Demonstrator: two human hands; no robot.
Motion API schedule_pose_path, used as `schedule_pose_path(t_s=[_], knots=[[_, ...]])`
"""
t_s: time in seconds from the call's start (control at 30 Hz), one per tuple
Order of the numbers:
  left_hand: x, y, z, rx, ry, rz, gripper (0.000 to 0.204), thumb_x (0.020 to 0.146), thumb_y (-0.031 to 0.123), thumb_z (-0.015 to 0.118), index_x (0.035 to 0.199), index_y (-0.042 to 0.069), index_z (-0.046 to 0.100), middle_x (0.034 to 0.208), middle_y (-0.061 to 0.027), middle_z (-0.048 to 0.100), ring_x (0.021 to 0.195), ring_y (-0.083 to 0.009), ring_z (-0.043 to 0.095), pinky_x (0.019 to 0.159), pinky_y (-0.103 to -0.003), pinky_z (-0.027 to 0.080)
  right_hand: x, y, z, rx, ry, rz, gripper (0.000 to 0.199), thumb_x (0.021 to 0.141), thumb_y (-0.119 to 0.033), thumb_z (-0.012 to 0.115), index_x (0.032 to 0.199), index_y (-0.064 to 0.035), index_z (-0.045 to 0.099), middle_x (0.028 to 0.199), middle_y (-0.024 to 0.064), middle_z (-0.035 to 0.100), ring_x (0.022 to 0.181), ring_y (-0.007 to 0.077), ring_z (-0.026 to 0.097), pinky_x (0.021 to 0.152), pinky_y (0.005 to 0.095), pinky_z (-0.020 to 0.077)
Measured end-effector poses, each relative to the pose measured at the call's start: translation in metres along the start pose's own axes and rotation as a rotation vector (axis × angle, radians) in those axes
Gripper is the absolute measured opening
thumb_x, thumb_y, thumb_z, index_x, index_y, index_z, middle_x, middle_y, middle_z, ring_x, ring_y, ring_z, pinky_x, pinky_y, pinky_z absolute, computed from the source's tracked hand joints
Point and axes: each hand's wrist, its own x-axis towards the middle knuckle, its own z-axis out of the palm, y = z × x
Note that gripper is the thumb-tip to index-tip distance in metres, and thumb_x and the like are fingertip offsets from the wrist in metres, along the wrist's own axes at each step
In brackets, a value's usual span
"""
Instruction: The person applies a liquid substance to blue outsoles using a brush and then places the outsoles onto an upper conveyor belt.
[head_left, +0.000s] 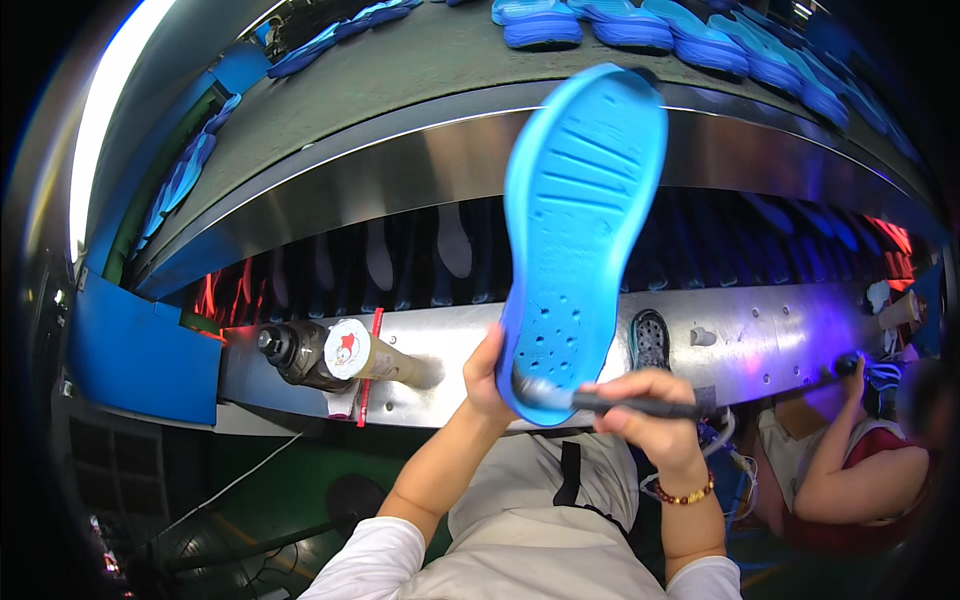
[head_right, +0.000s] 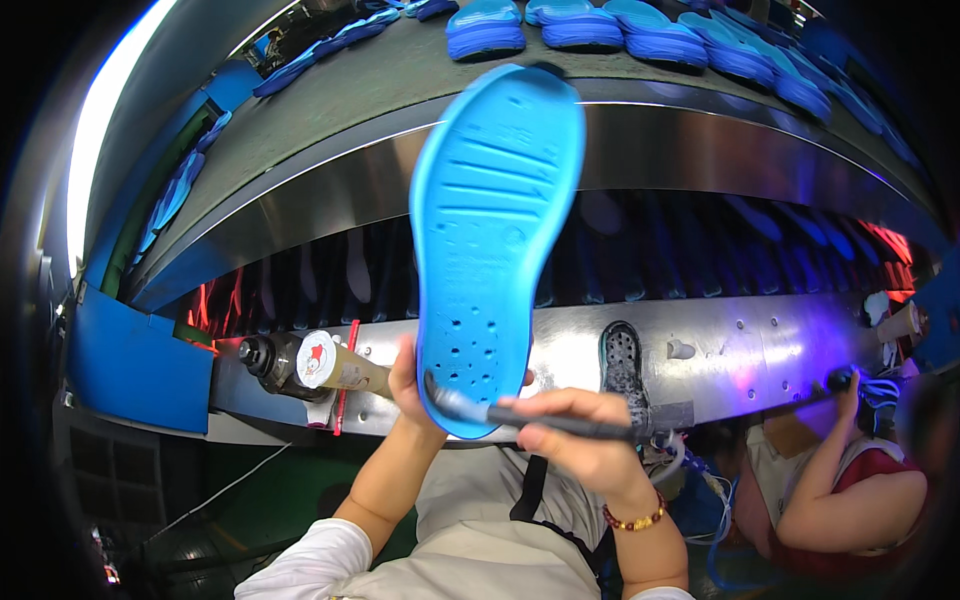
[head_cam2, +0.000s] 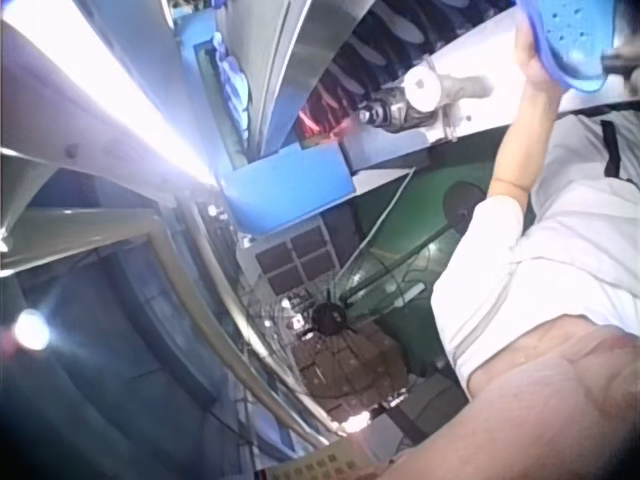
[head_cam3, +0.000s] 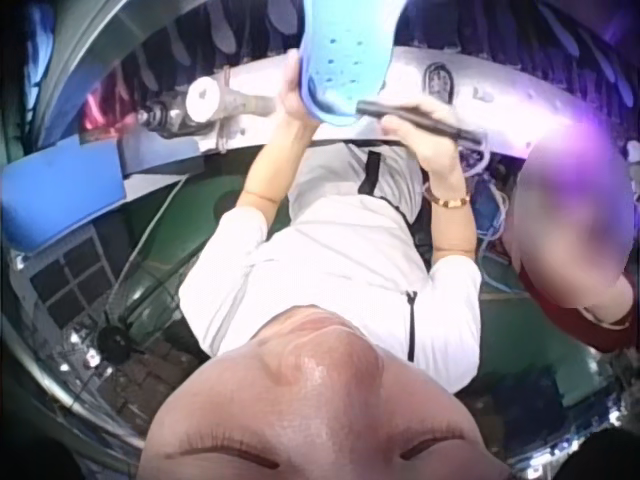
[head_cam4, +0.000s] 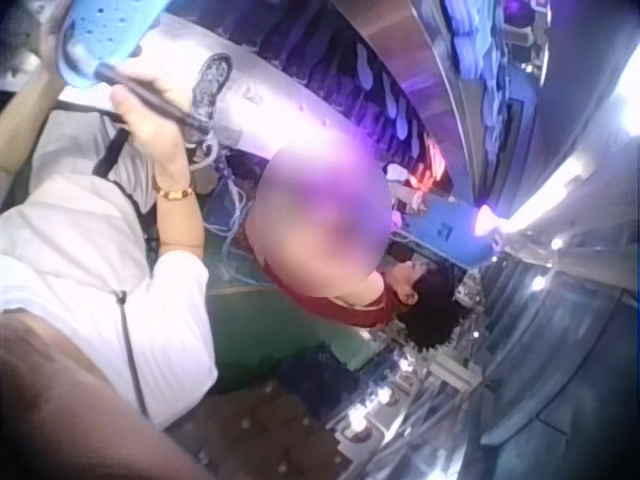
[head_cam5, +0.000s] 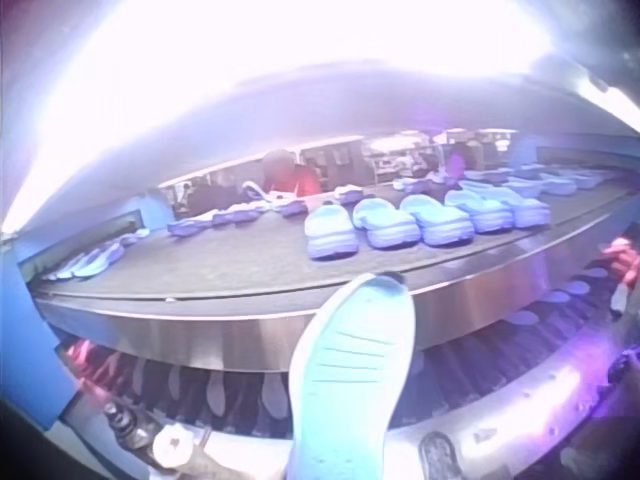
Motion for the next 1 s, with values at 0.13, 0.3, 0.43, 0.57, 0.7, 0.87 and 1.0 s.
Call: schedule_pose_path(t_s=[0.13,0.3,0.43,0.57,0.7,0.87,1.0], knots=[[0.012,0.025,-0.01,0.043,-0.354,-0.159,0.066,0.083,0.038,0.051,0.131,-0.003,0.032,0.122,-0.017,0.05,0.108,-0.0242,0.052,0.094,-0.035,0.04,0.001,-0.023,-0.019,-0.347,-0.43,-0.114,0.023,0.069,0.003,0.069,0.093,0.0011,0.066,0.096,0.0157,0.065,0.089,0.0217,0.065,0.079,0.0283,0.051],[0.019,0.033,0.009,0.086,-0.295,-0.516,0.061,0.083,0.029,0.053,0.13,-0.005,0.036,0.119,-0.0184,0.052,0.105,-0.0236,0.055,0.092,-0.032,0.041,0.007,-0.014,-0.015,-0.5,-0.352,-0.158,0.02,0.069,0.003,0.07,0.089,0.0009,0.066,0.093,0.0166,0.066,0.086,0.0243,0.065,0.077,0.03,0.0518],[0.013,0.036,0.007,0.103,-0.143,-0.745,0.059,0.083,0.029,0.053,0.131,-0.002,0.037,0.119,-0.0186,0.052,0.102,-0.0228,0.056,0.088,-0.032,0.044,0.004,-0.047,-0.025,-0.545,-0.62,-0.108,0.019,0.071,0.001,0.068,0.089,0.0001,0.067,0.094,0.0157,0.066,0.09,0.0255,0.064,0.08,0.0316,0.0519],[0.017,0.041,0.014,0.337,-0.238,-0.886,0.062,0.08,0.029,0.053,0.129,-0.005,0.038,0.125,-0.0208,0.048,0.108,-0.0269,0.052,0.096,-0.036,0.038,0.013,-0.038,-0.029,-0.558,-0.565,-0.139,0.02,0.073,-0.002,0.068,0.092,0.0,0.066,0.097,0.016,0.065,0.09,0.0258,0.064,0.078,0.0304,0.0509],[0.011,0.049,0.02,0.42,-0.193,-0.898,0.062,0.08,0.03,0.052,0.128,-0.007,0.039,0.123,-0.0216,0.049,0.108,-0.0262,0.052,0.096,-0.034,0.037,0.005,-0.053,-0.046,-0.71,-0.661,-0.123,0.023,0.074,-0.006,0.066,0.097,-0.0043,0.065,0.098,0.011,0.065,0.093,0.0233,0.063,0.074,0.029,0.0518],[0.012,0.057,0.013,0.468,-0.24,-0.799,0.063,0.078,0.033,0.054,0.126,-0.006,0.042,0.121,-0.0211,0.051,0.108,-0.0269,0.053,0.095,-0.034,0.038,0.008,-0.029,-0.053,-0.58,-0.559,-0.121,0.019,0.075,-0.004,0.065,0.094,-0.0003,0.065,0.095,0.0125,0.066,0.093,0.0244,0.063,0.081,0.0296,0.05],[0.008,0.058,0.002,0.3,0.064,-0.777,0.062,0.076,0.031,0.054,0.125,-0.006,0.044,0.121,-0.0211,0.051,0.108,-0.0276,0.053,0.096,-0.034,0.038,0.001,-0.034,-0.061,-0.44,-0.432,-0.096,0.019,0.073,0.0,0.067,0.092,-0.0013,0.066,0.096,0.0143,0.066,0.092,0.0221,0.064,0.081,0.0294,0.0503]])
